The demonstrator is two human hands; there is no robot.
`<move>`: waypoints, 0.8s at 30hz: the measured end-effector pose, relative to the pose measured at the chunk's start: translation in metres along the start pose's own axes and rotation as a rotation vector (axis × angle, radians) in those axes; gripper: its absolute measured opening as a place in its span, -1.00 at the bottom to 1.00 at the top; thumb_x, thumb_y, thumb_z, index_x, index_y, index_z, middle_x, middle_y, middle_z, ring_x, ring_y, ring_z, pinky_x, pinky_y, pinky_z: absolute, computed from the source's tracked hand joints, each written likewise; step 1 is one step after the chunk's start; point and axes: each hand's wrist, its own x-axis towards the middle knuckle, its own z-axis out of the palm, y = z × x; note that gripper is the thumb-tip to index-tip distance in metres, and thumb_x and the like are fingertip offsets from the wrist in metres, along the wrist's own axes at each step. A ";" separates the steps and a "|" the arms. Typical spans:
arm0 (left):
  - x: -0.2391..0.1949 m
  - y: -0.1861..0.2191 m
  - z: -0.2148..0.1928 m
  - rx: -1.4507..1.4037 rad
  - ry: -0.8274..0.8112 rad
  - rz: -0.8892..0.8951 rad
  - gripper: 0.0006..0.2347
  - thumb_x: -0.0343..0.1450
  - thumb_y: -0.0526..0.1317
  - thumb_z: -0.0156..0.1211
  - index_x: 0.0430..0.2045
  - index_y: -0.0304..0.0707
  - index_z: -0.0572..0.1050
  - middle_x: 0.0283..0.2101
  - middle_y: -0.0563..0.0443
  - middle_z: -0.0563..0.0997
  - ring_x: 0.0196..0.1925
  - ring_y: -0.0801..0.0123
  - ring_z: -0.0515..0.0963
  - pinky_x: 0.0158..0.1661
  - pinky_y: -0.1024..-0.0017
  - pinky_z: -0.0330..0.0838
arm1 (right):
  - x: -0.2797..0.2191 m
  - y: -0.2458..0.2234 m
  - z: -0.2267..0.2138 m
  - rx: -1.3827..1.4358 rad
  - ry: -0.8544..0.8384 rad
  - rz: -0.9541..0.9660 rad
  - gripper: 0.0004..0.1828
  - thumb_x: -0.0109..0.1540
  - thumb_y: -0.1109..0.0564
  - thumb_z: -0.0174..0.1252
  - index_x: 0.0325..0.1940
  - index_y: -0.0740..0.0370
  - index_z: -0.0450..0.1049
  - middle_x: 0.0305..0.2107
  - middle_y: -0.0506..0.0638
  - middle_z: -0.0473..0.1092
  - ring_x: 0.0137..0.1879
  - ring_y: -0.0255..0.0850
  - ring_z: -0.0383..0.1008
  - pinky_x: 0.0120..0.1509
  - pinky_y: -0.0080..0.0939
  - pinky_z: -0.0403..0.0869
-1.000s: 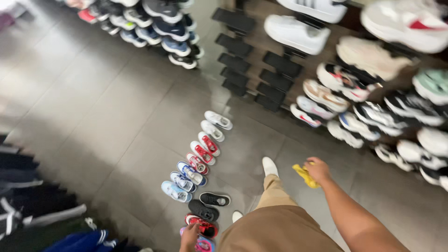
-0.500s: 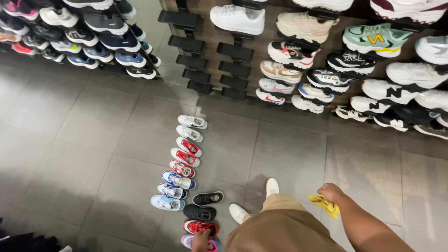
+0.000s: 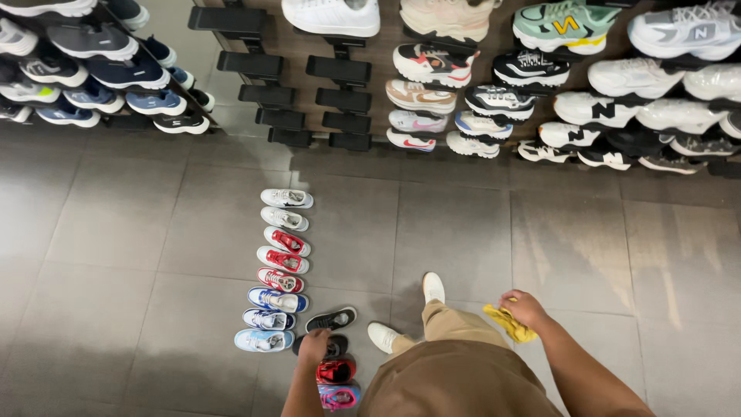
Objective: The person picks up several different pairs of shoes one at a time and wipes the exterior and soles with a yellow cloth.
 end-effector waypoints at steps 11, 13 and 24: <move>0.013 -0.010 0.047 -0.017 -0.074 0.102 -0.58 0.41 0.02 0.08 0.05 -0.08 0.73 0.24 0.03 0.71 0.34 0.17 0.59 0.32 0.28 0.34 | -0.001 0.055 0.016 -0.009 -0.037 0.154 -0.51 0.29 -0.21 0.22 0.18 0.03 0.70 0.23 0.01 0.57 0.29 -0.06 0.56 0.31 -0.12 0.46; 0.016 -0.033 0.071 -0.028 -0.087 0.014 -0.61 0.40 0.06 0.13 -0.06 -0.11 0.74 -0.01 0.04 0.76 0.13 0.21 0.66 0.19 0.28 0.39 | 0.007 0.046 0.024 -0.072 -0.033 0.131 -0.55 0.27 -0.21 0.22 0.13 -0.03 0.71 0.17 -0.02 0.61 0.18 -0.08 0.61 0.23 -0.15 0.48; 0.105 -0.124 0.181 -0.027 -0.191 0.005 -0.67 0.51 0.02 0.10 -0.53 -0.24 0.47 -0.41 -0.19 0.57 -0.30 0.19 0.54 -0.14 0.09 0.38 | 0.111 0.007 0.032 -0.260 -0.083 -0.044 -0.64 0.29 -0.08 0.25 0.12 -0.03 0.73 0.10 -0.14 0.67 0.23 -0.23 0.61 0.35 -0.29 0.39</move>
